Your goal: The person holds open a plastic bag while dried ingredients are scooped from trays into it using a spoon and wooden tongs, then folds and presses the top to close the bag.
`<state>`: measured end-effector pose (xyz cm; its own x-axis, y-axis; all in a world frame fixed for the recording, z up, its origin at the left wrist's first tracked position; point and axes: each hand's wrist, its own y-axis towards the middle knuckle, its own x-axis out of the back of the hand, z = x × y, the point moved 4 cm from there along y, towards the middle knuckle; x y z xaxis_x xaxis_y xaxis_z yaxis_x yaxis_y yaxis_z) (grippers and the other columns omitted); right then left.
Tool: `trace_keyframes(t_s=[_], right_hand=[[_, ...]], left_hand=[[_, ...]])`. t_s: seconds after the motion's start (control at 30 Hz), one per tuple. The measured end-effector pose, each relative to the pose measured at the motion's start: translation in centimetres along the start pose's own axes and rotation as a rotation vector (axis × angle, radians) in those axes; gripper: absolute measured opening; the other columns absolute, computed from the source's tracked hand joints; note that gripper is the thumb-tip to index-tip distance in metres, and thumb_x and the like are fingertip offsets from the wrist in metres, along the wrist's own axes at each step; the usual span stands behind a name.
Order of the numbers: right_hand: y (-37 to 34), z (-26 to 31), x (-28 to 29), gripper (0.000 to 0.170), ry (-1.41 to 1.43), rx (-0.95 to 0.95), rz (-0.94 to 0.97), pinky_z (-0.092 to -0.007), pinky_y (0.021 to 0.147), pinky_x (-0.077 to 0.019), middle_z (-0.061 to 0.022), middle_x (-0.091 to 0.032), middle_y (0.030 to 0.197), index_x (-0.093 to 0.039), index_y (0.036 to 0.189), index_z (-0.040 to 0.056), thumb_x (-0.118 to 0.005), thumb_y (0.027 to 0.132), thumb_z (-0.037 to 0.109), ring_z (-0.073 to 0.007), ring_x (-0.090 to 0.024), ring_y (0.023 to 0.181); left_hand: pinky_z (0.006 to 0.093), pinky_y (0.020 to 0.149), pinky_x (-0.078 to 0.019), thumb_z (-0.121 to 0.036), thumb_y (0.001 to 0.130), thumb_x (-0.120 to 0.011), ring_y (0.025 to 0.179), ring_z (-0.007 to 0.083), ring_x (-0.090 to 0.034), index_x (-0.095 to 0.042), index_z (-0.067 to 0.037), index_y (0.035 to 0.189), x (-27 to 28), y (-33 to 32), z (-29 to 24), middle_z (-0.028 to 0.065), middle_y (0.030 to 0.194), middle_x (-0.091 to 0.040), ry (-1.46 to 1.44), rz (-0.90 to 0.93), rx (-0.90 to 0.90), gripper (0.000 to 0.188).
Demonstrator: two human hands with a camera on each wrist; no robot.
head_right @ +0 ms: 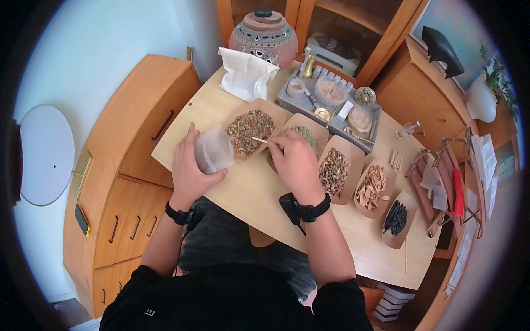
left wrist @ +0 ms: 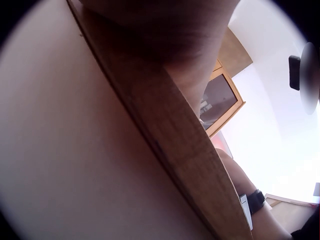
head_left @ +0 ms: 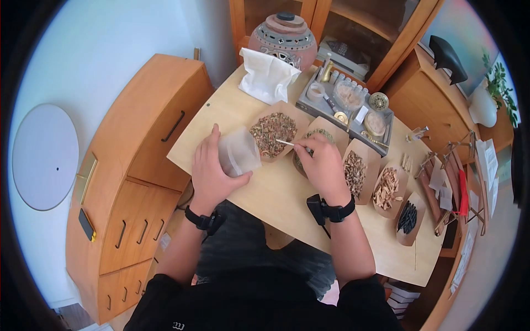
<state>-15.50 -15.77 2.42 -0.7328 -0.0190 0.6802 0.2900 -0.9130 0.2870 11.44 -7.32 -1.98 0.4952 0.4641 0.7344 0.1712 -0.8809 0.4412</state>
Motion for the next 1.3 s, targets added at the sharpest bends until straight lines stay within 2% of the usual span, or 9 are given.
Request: trace_keyframes(t_s=[0.23,0.4,0.5,0.57,0.7,0.77,0.87,1.1,1.3], right_hand=[[0.1,0.4,-0.2,0.015,-0.122,0.046,0.035,-0.0506,0.088,-0.0599,-0.0167,-0.072,0.099,-0.085,0.106,0.0050,-0.078,0.101,0.018,-0.0405,-0.074,0.099],[1.6,1.2,1.0,0.012,-0.312,0.155,0.200,-0.0493,0.090,-0.0620,-0.0136,-0.074,0.100,-0.085,0.104,0.0075,-0.078,0.097,0.015,-0.0365,-0.075,0.103],[1.9,1.8,0.9,0.013,-0.306,0.181,0.205,-0.0492,0.090,-0.0622,-0.0135,-0.074,0.100,-0.085,0.104,0.0073,-0.078,0.096,0.015,-0.0361,-0.075,0.104],[1.9,1.8,0.8,0.013,-0.291,0.169,0.212,-0.0492,0.090,-0.0623,-0.0132,-0.074,0.100,-0.085,0.103,0.0070,-0.078,0.096,0.016,-0.0360,-0.075,0.104],[1.8,1.8,0.7,0.013,-0.259,0.102,0.241,-0.0484,0.089,-0.0622,-0.0127,-0.074,0.101,-0.084,0.101,0.0060,-0.079,0.096,0.017,-0.0359,-0.075,0.101],[1.8,1.9,1.1,0.013,-0.276,0.083,0.226,-0.0478,0.088,-0.0622,-0.0126,-0.073,0.100,-0.083,0.099,0.0058,-0.079,0.096,0.017,-0.0358,-0.075,0.101],[1.7,2.1,1.6,0.012,-0.316,0.059,0.198,-0.0472,0.087,-0.0620,-0.0123,-0.073,0.099,-0.082,0.097,0.0054,-0.079,0.095,0.017,-0.0355,-0.075,0.099],[2.1,1.4,1.6,0.009,-0.316,0.043,0.178,-0.0474,0.083,-0.0605,-0.0111,-0.072,0.096,-0.080,0.097,0.0061,-0.081,0.093,0.014,-0.0351,-0.074,0.094],[2.1,1.2,1.7,0.007,-0.302,0.049,0.169,-0.0470,0.080,-0.0591,-0.0110,-0.072,0.094,-0.080,0.096,0.0057,-0.083,0.091,0.010,-0.0348,-0.073,0.091]], left_hand=[[0.0557,0.122,-0.0437,-0.036,0.063,-0.099,0.145,0.0441,-0.054,-0.029,-0.007,0.179,0.3,0.1,-0.4,0.0221,0.159,-0.056,0.037,0.039,-0.018,0.138],[0.0554,0.125,-0.0423,-0.038,0.061,-0.101,0.149,0.0451,-0.051,-0.028,-0.007,0.179,0.9,0.0,-0.1,0.0223,0.162,-0.054,-0.010,0.020,0.004,0.142],[0.0566,0.125,-0.0421,-0.042,0.058,-0.104,0.146,0.0475,-0.051,-0.032,-0.006,0.177,1.4,0.3,0.2,0.0234,0.159,-0.053,-0.200,0.069,0.033,0.143],[0.0547,0.130,-0.0387,-0.033,0.057,-0.105,0.158,0.0452,-0.043,-0.025,-0.006,0.179,1.6,0.4,0.3,0.0226,0.168,-0.048,-0.320,0.153,0.074,0.149],[0.0533,0.130,-0.0384,-0.029,0.054,-0.106,0.159,0.0452,-0.041,-0.025,-0.007,0.180,2.4,1.7,-0.3,0.0228,0.170,-0.045,-0.137,0.249,0.027,0.151],[0.0574,0.129,-0.0376,-0.029,0.057,-0.105,0.148,0.0489,-0.046,-0.029,-0.013,0.179,3.0,2.4,-1.2,0.0222,0.163,-0.049,-0.116,0.393,0.036,0.145],[0.0561,0.127,-0.0414,-0.025,0.057,-0.104,0.149,0.0475,-0.046,-0.033,-0.018,0.179,3.0,4.2,-1.7,0.0205,0.163,-0.049,-0.202,0.504,0.078,0.141],[0.0515,0.120,-0.0493,-0.016,0.055,-0.100,0.144,0.0451,-0.056,-0.038,-0.019,0.177,1.9,6.3,-2.7,0.0211,0.152,-0.060,-0.177,0.536,0.014,0.137],[0.0463,0.114,-0.0534,-0.011,0.061,-0.095,0.133,0.0398,-0.065,-0.041,-0.016,0.175,2.5,6.9,-3.0,0.0184,0.139,-0.068,-0.101,0.592,0.148,0.126]])
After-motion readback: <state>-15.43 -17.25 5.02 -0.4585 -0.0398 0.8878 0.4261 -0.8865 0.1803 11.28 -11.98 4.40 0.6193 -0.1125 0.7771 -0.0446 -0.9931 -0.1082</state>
